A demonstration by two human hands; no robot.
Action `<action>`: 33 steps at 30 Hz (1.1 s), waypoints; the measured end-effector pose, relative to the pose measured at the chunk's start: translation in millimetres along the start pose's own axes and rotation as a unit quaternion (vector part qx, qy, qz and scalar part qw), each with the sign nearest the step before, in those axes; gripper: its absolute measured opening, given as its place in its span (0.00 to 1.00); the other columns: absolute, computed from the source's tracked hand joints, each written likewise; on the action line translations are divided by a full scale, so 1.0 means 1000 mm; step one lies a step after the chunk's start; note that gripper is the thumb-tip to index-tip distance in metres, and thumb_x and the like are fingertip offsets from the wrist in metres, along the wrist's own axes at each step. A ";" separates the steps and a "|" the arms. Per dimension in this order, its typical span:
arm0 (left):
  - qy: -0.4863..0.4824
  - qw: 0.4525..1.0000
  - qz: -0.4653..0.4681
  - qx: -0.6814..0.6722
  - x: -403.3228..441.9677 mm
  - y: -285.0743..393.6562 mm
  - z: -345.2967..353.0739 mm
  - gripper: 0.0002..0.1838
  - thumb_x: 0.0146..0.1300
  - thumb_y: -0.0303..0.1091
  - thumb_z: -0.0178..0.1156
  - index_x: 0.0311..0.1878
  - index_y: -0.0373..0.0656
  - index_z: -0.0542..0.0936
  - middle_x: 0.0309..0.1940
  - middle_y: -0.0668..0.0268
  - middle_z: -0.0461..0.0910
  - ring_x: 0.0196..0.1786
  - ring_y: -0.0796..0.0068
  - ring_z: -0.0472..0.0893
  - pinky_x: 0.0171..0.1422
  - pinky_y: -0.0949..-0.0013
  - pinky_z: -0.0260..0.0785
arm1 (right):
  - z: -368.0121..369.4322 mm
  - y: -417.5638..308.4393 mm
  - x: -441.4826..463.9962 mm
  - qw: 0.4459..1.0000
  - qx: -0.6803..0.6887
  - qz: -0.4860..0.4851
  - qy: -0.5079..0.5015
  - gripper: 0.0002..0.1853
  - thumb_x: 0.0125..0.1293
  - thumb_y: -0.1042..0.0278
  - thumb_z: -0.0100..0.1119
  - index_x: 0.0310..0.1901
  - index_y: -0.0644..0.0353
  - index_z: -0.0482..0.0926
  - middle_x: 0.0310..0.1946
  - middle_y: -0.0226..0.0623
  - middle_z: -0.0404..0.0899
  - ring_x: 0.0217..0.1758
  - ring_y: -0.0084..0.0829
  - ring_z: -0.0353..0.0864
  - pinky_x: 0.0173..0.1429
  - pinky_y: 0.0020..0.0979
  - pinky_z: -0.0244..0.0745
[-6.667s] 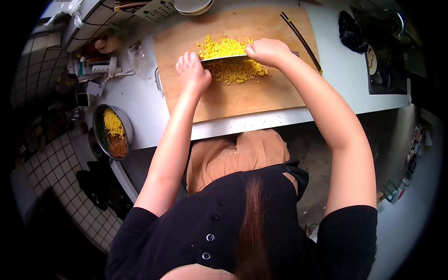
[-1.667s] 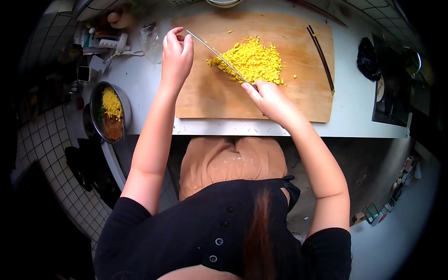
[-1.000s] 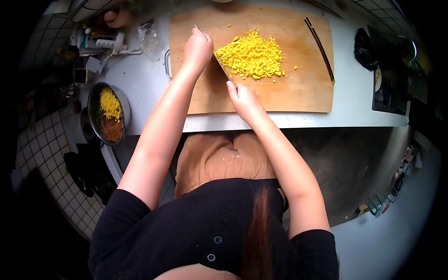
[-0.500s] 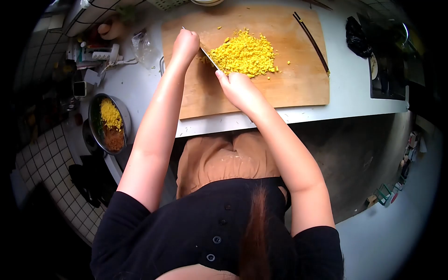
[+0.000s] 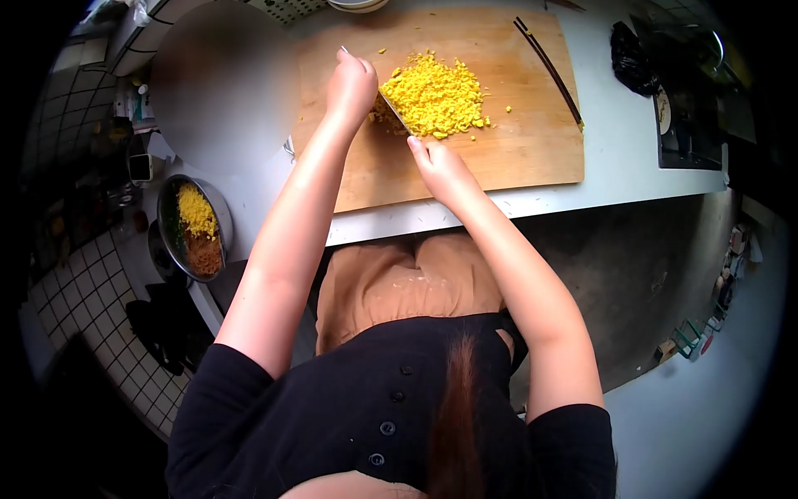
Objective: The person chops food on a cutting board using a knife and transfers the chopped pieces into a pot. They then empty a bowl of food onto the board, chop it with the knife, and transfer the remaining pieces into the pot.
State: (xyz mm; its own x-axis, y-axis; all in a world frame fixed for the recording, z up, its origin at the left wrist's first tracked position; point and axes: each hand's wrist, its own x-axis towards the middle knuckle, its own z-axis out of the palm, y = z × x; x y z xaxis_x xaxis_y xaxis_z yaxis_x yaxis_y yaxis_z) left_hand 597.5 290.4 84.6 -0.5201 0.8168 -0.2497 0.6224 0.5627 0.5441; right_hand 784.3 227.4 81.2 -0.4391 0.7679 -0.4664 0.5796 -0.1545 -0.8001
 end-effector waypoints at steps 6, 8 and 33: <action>-0.033 0.999 0.005 -0.010 0.019 0.005 0.002 0.20 0.66 0.36 0.43 0.49 0.24 0.68 0.37 0.40 0.80 0.42 0.44 0.81 0.46 0.51 0.74 | -0.035 -0.061 -0.010 0.988 -0.016 0.134 -0.075 0.28 0.73 0.43 0.40 0.24 0.61 0.66 0.15 0.28 0.64 0.17 0.23 0.64 0.23 0.30 0.65; -0.069 0.997 0.019 0.004 0.020 0.003 0.001 0.20 0.66 0.36 0.44 0.48 0.24 0.69 0.37 0.40 0.80 0.41 0.44 0.81 0.46 0.52 0.74 | -0.033 -0.059 -0.017 0.988 -0.010 0.133 -0.073 0.29 0.73 0.43 0.40 0.24 0.62 0.66 0.14 0.28 0.64 0.17 0.23 0.64 0.23 0.30 0.65; -0.043 0.998 -0.021 0.039 -0.014 0.040 0.018 0.26 0.67 0.36 0.44 0.59 0.22 0.61 0.37 0.42 0.81 0.42 0.46 0.82 0.48 0.52 0.74 | -0.033 0.011 -0.016 0.988 0.121 0.085 -0.046 0.27 0.72 0.40 0.41 0.23 0.55 0.63 0.14 0.24 0.59 0.12 0.19 0.57 0.15 0.25 0.57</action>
State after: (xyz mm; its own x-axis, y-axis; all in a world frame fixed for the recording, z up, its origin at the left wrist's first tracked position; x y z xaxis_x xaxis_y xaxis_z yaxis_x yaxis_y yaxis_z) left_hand 640.1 303.5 95.1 -0.4973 0.7979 -0.3408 0.6455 0.6027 0.4691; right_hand 820.4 233.8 91.9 -0.4164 0.6605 -0.6248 0.4743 -0.4285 -0.7690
